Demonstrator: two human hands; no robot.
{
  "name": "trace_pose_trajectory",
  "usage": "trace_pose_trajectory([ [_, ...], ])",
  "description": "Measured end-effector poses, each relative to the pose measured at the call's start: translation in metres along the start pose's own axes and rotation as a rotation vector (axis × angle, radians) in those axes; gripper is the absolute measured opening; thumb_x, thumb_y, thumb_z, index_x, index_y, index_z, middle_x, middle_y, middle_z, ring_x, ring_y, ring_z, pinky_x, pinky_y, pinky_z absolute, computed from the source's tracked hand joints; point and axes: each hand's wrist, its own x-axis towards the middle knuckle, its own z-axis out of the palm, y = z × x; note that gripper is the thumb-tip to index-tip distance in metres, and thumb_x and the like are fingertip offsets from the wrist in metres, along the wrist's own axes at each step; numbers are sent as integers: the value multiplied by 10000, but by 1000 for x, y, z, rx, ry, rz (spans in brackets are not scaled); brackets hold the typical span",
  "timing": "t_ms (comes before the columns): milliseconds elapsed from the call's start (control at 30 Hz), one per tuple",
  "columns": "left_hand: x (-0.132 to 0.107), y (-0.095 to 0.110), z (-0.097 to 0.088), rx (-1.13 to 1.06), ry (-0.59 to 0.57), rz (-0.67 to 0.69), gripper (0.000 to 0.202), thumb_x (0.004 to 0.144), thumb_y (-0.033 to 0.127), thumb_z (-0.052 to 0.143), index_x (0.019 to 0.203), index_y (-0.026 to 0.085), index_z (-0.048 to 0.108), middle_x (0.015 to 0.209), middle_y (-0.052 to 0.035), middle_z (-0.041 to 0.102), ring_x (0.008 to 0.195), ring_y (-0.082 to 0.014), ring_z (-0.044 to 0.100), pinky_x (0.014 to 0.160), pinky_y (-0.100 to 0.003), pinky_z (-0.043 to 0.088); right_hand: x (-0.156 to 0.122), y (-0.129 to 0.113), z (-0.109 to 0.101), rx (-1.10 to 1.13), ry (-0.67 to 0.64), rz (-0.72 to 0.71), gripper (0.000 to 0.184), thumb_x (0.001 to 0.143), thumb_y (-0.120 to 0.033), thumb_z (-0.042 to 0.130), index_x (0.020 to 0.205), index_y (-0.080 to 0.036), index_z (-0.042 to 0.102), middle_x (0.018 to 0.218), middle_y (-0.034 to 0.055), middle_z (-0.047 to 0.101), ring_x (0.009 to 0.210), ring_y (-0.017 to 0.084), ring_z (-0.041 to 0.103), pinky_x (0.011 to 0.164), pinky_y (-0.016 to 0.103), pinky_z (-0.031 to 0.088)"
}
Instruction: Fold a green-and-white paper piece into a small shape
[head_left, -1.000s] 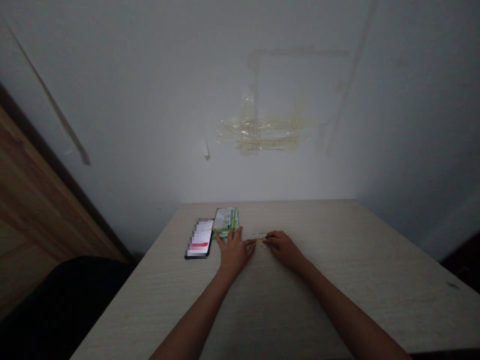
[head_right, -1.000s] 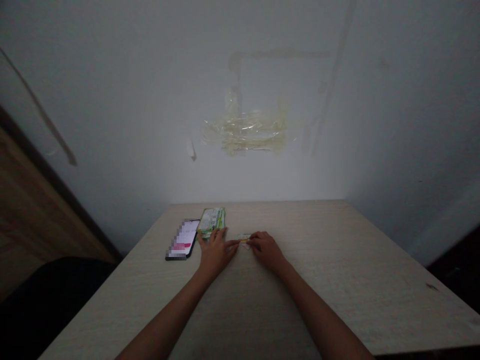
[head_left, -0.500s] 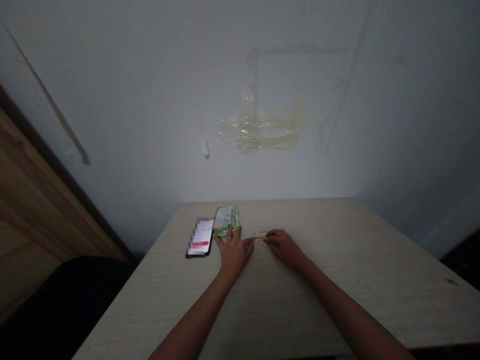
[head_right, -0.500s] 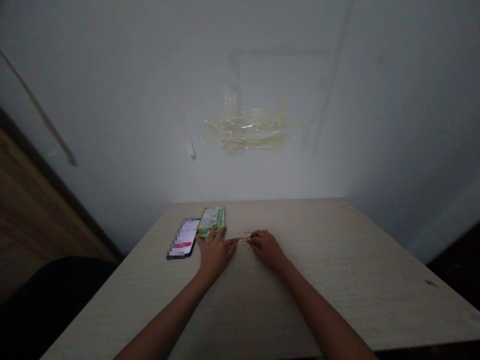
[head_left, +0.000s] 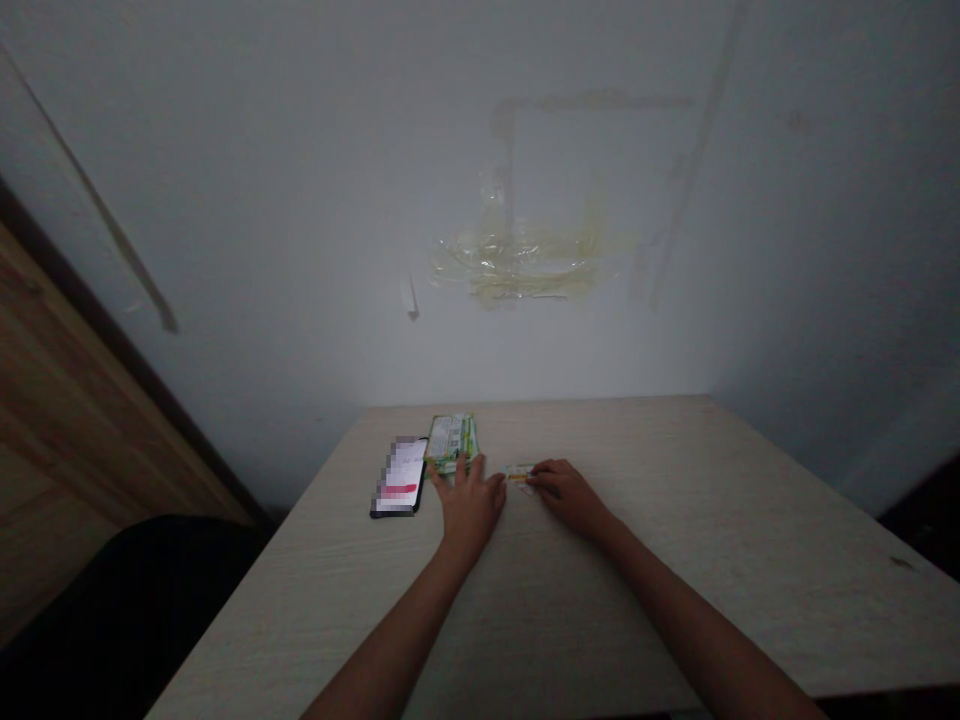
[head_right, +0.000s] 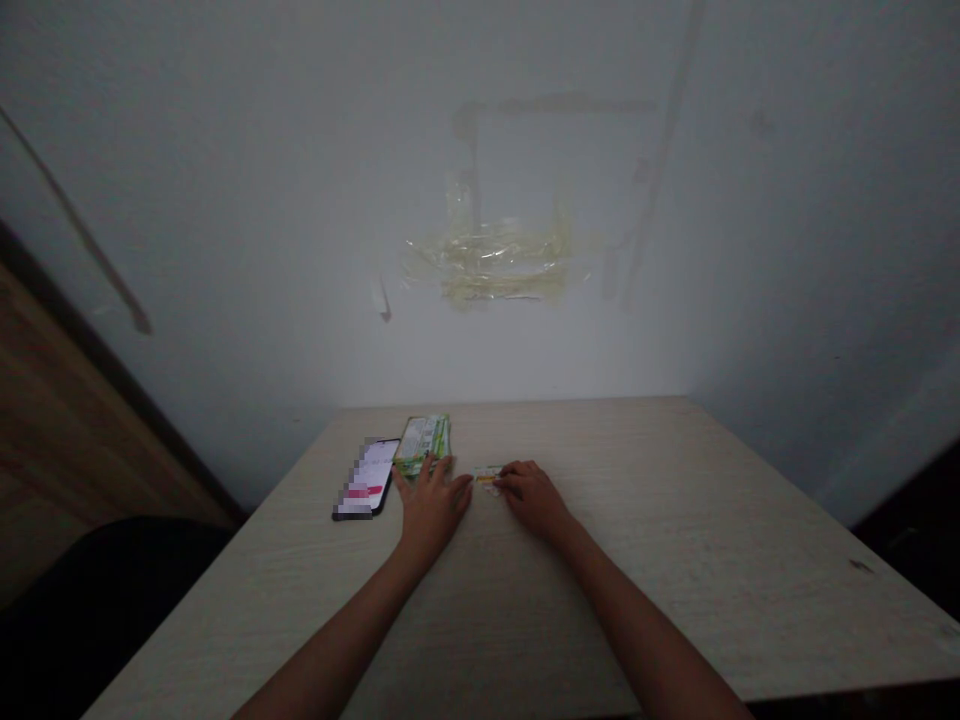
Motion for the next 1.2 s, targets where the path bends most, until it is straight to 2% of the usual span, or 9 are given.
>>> trace_pose_trajectory([
  [167, 1, -2, 6, -25, -13, 3, 237, 887, 410, 528, 1029, 338, 702, 1319, -88, 552, 1320, -327, 379, 1072, -736, 42, 1, 1, 0, 18, 2, 11, 276, 864, -171, 562, 1079, -258, 711, 1104, 54, 668, 1035, 202, 560, 945, 368, 445],
  [300, 3, -5, 8, -56, -28, 26, 199, 879, 381, 545, 964, 292, 702, 1285, -87, 564, 1274, -300, 432, 1080, -725, 82, 0, 0, -2, 49, 18, 14, 273, 854, -163, 565, 1047, -264, 728, 1103, 50, 685, 1040, 202, 573, 957, 368, 444],
  [567, 7, -7, 9, -99, -33, 11, 144, 858, 350, 593, 940, 293, 696, 1273, -66, 569, 1254, -272, 447, 1086, -717, 37, -2, 2, 1, 47, 8, -82, 270, 854, -194, 580, 1057, -297, 724, 1106, 32, 701, 1017, 196, 609, 956, 381, 440],
  [800, 11, -3, 7, -87, -67, -66, 138, 840, 368, 604, 888, 292, 708, 1322, -57, 556, 1274, -280, 428, 1082, -716, 28, -1, -1, -1, 38, 14, -61, 280, 848, -163, 578, 1038, -301, 730, 1100, 26, 704, 1011, 190, 610, 951, 375, 441],
  [1033, 12, 2, 6, -41, -89, -56, 194, 812, 427, 615, 895, 275, 701, 1392, -61, 517, 1309, -312, 386, 1075, -727, 9, -1, -1, -1, 36, 0, -52, 296, 839, -165, 577, 1058, -303, 720, 1110, 27, 698, 1025, 195, 602, 956, 384, 435],
  [1200, 9, 8, 10, -13, -84, -49, 335, 797, 521, 593, 958, 244, 689, 1397, -102, 507, 1303, -332, 389, 1074, -731, 8, 0, -2, -1, 36, -4, -57, 285, 836, -166, 571, 1038, -293, 728, 1096, 34, 702, 1008, 196, 610, 944, 384, 439],
])
